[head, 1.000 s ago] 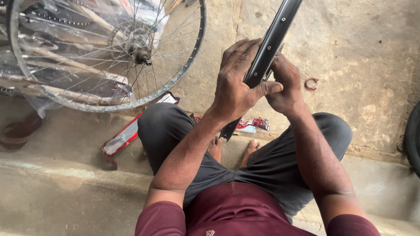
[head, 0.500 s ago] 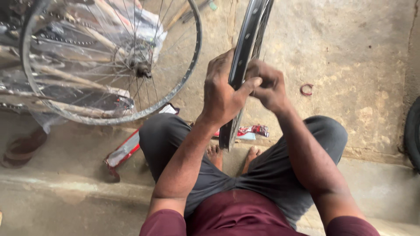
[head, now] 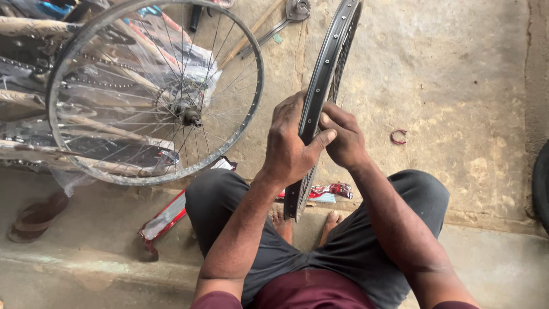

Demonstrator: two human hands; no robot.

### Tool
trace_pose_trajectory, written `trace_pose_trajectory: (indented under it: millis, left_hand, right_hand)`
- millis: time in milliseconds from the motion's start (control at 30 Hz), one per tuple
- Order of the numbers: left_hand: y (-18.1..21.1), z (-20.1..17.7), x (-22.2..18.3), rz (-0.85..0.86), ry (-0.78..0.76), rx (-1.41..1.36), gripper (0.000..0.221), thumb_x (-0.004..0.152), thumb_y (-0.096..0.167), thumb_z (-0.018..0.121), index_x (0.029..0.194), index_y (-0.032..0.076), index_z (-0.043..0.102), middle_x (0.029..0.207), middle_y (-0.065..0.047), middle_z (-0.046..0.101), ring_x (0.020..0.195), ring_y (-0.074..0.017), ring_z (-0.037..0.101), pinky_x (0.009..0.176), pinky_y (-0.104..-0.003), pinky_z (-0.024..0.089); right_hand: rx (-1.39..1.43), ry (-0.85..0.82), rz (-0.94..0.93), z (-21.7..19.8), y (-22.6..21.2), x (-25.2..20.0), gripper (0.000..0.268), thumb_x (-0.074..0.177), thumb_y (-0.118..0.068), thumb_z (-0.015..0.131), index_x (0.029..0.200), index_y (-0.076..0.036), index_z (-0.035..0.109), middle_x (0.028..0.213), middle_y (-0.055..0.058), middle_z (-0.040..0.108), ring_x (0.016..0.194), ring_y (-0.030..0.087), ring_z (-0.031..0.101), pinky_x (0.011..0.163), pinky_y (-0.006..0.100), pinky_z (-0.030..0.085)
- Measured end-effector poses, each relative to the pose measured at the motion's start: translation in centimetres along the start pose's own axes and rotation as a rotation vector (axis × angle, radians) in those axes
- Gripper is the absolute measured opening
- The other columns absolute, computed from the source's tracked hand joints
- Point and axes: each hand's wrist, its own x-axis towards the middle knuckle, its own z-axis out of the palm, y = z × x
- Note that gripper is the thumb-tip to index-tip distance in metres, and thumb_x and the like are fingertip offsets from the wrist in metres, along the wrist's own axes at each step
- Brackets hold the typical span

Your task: The person sits on the floor and inserts spoke nipples into a bicycle rim by hand, then picks up a different wheel assembly.

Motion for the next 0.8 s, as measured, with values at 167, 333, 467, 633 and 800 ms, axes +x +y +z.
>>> trace_pose_trajectory:
  millis: [167, 333, 467, 633, 800]
  left_hand:
    - [-0.3, 0.0, 0.4, -0.053, -0.040, -0.104, 0.070, 0.092, 0.033, 0.080, 0.147, 0.000, 0.052, 0.142, -0.022, 0.061, 0.142, -0.0370, 0.055, 0.122, -0.050, 0.044]
    - [-0.8, -0.2, 0.0, -0.015, -0.009, -0.102, 0.074, 0.093, 0.037, 0.080, 0.150, 0.001, 0.050, 0.146, -0.023, 0.060, 0.144, -0.0374, 0.053, 0.123, -0.050, 0.044]
    - [-1.2, 0.5, -0.2, 0.006, -0.046, -0.101, 0.080, 0.095, 0.040, 0.077, 0.155, 0.001, 0.042, 0.149, -0.025, 0.056, 0.145, -0.0384, 0.050, 0.124, -0.050, 0.043]
    - [-1.5, 1.2, -0.4, 0.024, 0.009, -0.052, 0.087, 0.096, 0.043, 0.075, 0.159, -0.001, 0.035, 0.152, -0.027, 0.053, 0.150, -0.0387, 0.047, 0.128, -0.050, 0.040]
    - [-0.9, 0.4, -0.7, 0.024, 0.021, 0.006, 0.084, 0.093, 0.045, 0.079, 0.154, -0.002, 0.045, 0.152, -0.028, 0.054, 0.152, -0.0422, 0.044, 0.128, -0.051, 0.038]
  right_hand:
    - [-0.126, -0.116, -0.214, 0.9, -1.2, -0.4, 0.023, 0.109, -0.016, 0.059, 0.122, 0.001, 0.067, 0.113, 0.008, 0.067, 0.100, 0.015, 0.066, 0.087, 0.030, 0.056]
    - [0.074, -0.019, -0.269, 2.1, 0.0, -1.0, 0.018, 0.095, -0.004, 0.070, 0.113, -0.002, 0.065, 0.119, 0.007, 0.066, 0.107, 0.014, 0.066, 0.097, 0.032, 0.057]
    - [-0.421, 0.205, -0.472, 1.4, 2.8, 0.7, 0.017, 0.095, -0.005, 0.074, 0.108, -0.001, 0.063, 0.100, 0.005, 0.067, 0.090, 0.011, 0.066, 0.080, 0.030, 0.058]
    - [-0.762, 0.127, -0.197, 0.2, 3.7, 2.0, 0.015, 0.089, -0.006, 0.076, 0.095, -0.002, 0.063, 0.081, 0.005, 0.069, 0.071, 0.012, 0.066, 0.061, 0.029, 0.055]
    - [-0.407, 0.026, -0.170, 1.3, 1.9, 0.3, 0.030, 0.087, -0.004, 0.077, 0.114, -0.001, 0.064, 0.105, 0.007, 0.069, 0.098, 0.013, 0.065, 0.087, 0.031, 0.057]
